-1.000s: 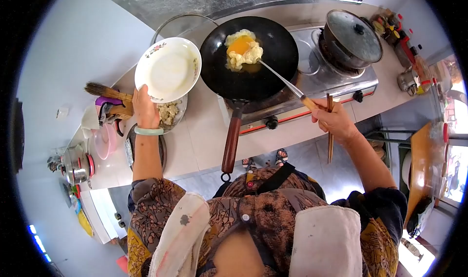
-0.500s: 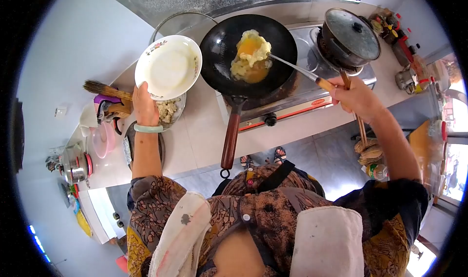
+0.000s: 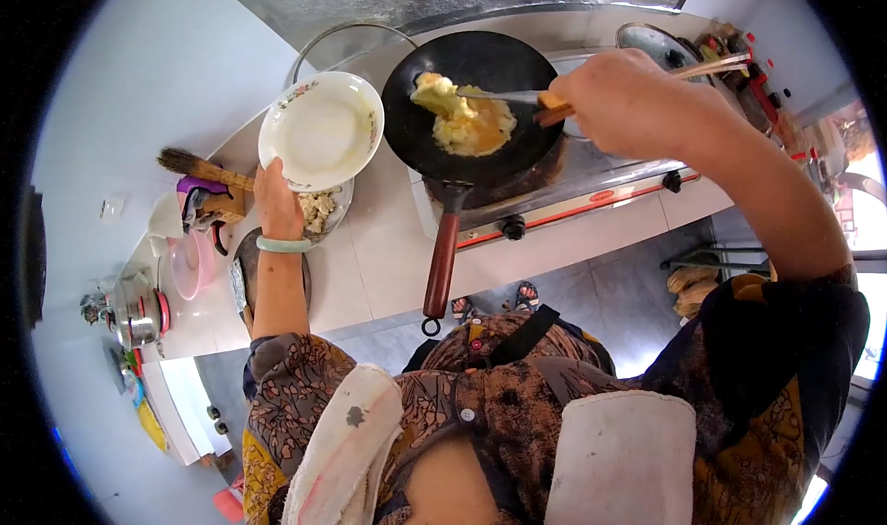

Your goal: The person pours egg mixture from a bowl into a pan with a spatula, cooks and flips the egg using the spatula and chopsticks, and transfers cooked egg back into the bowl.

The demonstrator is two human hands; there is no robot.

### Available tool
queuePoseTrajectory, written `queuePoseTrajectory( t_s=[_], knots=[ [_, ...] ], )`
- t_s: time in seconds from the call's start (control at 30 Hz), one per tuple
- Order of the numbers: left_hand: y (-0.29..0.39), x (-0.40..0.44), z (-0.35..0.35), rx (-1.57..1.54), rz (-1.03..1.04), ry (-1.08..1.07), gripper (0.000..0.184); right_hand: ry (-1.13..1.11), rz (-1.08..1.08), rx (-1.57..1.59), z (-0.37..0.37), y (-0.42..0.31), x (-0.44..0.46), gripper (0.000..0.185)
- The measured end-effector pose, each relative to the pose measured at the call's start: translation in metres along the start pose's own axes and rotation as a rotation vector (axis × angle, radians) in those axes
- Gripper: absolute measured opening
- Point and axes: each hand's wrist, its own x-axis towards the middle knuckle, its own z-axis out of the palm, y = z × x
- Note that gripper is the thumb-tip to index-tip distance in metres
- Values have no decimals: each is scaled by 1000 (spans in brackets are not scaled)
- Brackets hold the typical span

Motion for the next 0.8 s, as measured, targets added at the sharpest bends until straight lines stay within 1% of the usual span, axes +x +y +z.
queuePoseTrajectory(
  t_s=[0.07, 0.17, 0.2, 0.3, 0.4, 0.5, 0.6, 0.7, 0.8],
  knots=[
    [0, -1, -3, -6, -14, 2, 42, -64, -71, -153, -3, -14, 0, 39],
    [0, 3, -7, -1, 1, -36, 40, 96, -248, -333, 8, -23, -14, 35],
    [1, 3, -5, -5, 10, -47, 40, 47, -265, -425, 3, -31, -21, 40],
    [6, 3, 3, -15, 38, -80, 39, 134, -318, -553, 8, -35, -33, 43],
    [13, 3, 13, -22, 31, -92, 38, 118, -292, -578, 3, -41, -51, 43],
    [9, 7, 18, -38, 15, -99, 39, 218, -292, -568, 5, -49, -63, 37],
    [8, 4, 26, -41, 9, -129, 41, 234, -286, -585, 0, -59, -79, 47],
    [7, 2, 30, -32, -10, -147, 44, 265, -317, -598, -7, -73, -88, 30],
    [5, 4, 32, -30, -22, -169, 45, 249, -285, -605, -11, -81, -92, 25]
  ],
)
